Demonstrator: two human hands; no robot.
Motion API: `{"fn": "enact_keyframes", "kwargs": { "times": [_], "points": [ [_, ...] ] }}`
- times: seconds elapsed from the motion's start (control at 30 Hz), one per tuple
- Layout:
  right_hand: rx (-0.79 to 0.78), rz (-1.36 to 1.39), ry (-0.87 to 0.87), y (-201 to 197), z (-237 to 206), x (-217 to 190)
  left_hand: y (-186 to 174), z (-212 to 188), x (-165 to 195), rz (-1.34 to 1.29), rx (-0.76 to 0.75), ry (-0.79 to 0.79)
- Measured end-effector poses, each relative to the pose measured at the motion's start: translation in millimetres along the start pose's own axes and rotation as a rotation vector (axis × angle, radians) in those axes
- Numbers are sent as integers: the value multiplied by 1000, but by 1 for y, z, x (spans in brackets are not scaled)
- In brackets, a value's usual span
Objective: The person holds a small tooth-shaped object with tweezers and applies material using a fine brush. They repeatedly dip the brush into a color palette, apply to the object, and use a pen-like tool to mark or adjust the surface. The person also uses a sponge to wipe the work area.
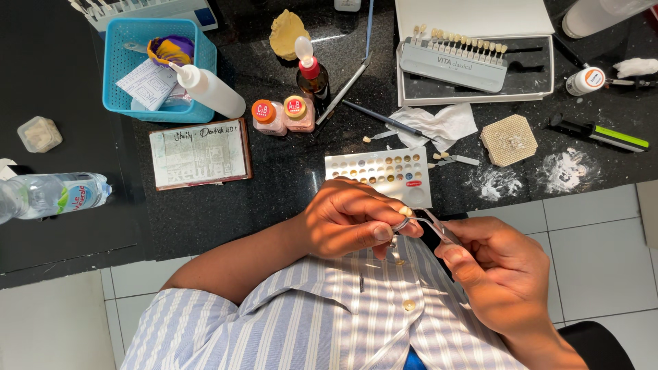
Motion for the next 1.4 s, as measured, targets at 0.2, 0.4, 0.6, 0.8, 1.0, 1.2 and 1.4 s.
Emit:
{"fn": "enact_keyframes", "kwargs": {
  "times": [0.2,0.4,0.6,0.8,1.0,1.2,1.4],
  "points": [
    [-5,-25,-46,1,0,-6,0,0,-2,-25,14,-22],
    [12,-71,-39,0,1,-7,1,0,-2,-47,-6,-16],
    [12,-75,-54,0,1,-7,1,-1,-3,-66,-6,-26],
    [15,-99,-41,-1,1,-5,1,-1,-4,-61,-12,-10],
    [7,-75,-33,-1,1,-5,1,-1,-2,-18,-16,-10],
    [11,-56,-4,0,1,-2,3,0,-2,-82,-13,0],
    [22,-105,-25,-2,2,-1,3,-2,-7,-149,14,-57]
  ]
}}
Point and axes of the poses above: each hand's wrist, its own z-axis towards the middle knuckle, its own y-axis out of the palm, x = y × z, the point moved 9 cm from there along z, towards the middle knuckle, and after that the axes turned 15 degrees about -z, right-handed, at the moved point
